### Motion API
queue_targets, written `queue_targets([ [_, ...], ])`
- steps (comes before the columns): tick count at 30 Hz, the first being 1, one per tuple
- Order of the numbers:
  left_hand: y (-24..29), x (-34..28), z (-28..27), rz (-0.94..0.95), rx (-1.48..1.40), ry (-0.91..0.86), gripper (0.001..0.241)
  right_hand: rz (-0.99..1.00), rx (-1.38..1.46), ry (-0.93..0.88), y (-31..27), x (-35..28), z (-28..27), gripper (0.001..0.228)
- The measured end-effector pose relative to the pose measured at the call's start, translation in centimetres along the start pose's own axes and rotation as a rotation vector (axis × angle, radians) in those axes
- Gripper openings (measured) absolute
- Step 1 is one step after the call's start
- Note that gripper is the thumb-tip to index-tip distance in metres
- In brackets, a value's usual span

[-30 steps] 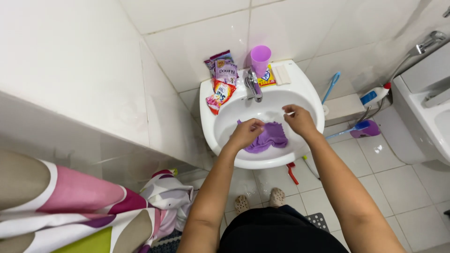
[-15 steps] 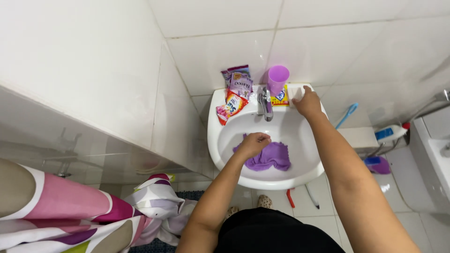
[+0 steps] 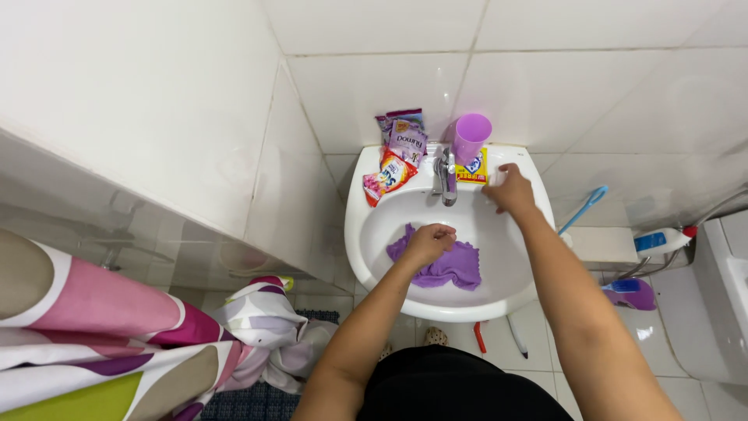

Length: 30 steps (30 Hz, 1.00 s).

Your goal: Cleaning a bathroom sink and then scrubbing the toilet bowl using soap and a toilet brush.

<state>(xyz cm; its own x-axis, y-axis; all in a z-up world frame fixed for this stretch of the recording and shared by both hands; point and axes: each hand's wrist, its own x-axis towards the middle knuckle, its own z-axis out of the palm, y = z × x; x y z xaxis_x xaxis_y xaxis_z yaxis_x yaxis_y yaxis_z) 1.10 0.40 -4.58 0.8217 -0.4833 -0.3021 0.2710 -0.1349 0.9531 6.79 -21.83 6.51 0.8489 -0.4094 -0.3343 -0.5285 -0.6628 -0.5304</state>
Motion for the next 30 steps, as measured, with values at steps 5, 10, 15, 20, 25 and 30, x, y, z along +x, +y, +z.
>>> queue_targets([
  [5,-2.6,1.5,0.2,-0.103,-0.177,0.080,0.026,-0.077,0.333,0.049,4.2,-6.9,4.8,0.057],
  [10,-4.0,1.4,1.2,-0.044,-0.053,0.177,0.050,0.002,0.683,-0.091,7.7,-9.2,8.4,0.042],
  [15,-1.8,-2.5,3.1,0.259,1.120,0.030,0.076,-0.023,0.705,-0.091,7.6,-12.4,6.5,0.050],
  [20,-7.2,-1.2,4.8,0.001,1.194,-0.423,0.031,0.128,0.666,0.068,9.8,-13.9,7.2,0.026],
  [25,0.1,-4.4,6.0,0.039,0.809,-0.506,0.035,0.197,1.152,0.153,10.4,-15.2,6.1,0.041],
  [30,3.4,-4.9,6.3,-0.205,-0.104,-0.131,0.041,0.178,1.637,0.002,10.8,-17.1,3.8,0.062],
])
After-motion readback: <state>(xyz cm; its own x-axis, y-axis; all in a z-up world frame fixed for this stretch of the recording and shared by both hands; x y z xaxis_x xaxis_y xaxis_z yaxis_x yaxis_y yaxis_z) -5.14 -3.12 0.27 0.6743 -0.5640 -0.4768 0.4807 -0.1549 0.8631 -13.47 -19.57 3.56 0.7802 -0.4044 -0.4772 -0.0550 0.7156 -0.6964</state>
